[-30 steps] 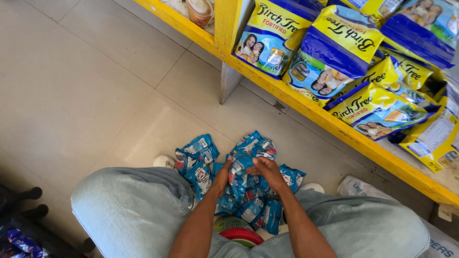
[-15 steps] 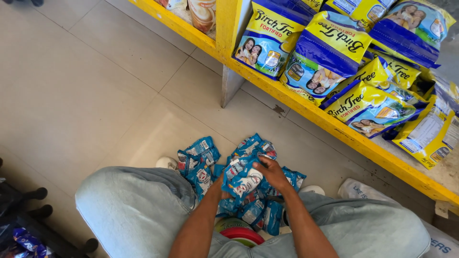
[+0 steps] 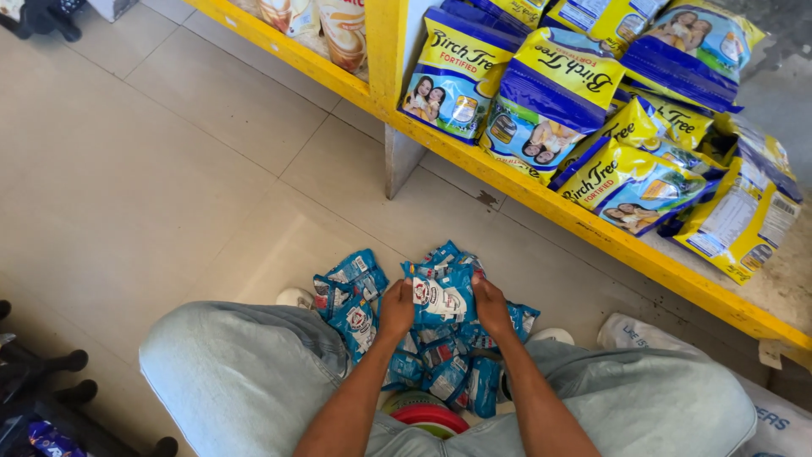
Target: Stocking and organizing milk powder packets on grocery store shelves.
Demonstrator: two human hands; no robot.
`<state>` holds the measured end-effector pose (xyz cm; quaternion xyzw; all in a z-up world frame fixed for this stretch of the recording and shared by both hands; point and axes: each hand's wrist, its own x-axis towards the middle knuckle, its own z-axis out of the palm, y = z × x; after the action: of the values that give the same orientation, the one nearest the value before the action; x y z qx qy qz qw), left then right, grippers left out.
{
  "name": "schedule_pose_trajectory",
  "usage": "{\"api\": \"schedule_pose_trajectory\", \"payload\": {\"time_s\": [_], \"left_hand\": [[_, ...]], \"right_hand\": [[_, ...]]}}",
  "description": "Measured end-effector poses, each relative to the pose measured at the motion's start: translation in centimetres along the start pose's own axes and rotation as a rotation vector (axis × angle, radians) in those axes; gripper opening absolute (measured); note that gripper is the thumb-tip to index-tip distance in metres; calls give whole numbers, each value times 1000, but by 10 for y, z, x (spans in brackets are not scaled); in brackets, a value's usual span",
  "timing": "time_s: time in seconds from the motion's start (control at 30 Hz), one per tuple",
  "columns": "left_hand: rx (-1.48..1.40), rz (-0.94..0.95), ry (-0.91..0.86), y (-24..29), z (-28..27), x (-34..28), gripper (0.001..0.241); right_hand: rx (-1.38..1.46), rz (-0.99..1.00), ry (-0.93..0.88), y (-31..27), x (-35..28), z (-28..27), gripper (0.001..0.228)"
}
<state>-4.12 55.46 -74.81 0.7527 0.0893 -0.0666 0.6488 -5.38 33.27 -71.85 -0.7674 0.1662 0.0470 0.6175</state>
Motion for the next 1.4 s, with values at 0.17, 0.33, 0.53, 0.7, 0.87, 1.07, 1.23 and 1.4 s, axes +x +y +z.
{"api": "schedule_pose_trajectory", "payload": {"time_s": [0.17, 0.33, 0.53, 0.7, 0.87, 1.07, 1.23, 1.4], "left_hand": [[199, 128, 88, 42, 5, -12, 43], [270, 167, 169, 32, 8, -9, 44], [242, 225, 357, -4, 11, -7, 41], [97, 105, 118, 0, -4, 4, 45], [-210, 235, 54, 91, -19, -5, 30], [-50, 298, 74, 88, -21, -7, 31], [-3, 197, 94, 105, -19, -10, 33], [-31, 78, 251, 87, -11, -4, 44]], "right_hand": [[-141, -81, 87, 63, 17, -1, 47], [49, 14, 151, 43, 18, -2, 41], [361, 351, 236, 46, 20, 1, 34], [371, 148, 72, 21, 19, -14, 46], [253, 47, 61, -32, 5, -15, 37], [112, -193, 65, -39, -6, -19, 42], [174, -163, 102, -48, -5, -24, 44], [346, 179, 261, -65, -5, -13, 37]]}}
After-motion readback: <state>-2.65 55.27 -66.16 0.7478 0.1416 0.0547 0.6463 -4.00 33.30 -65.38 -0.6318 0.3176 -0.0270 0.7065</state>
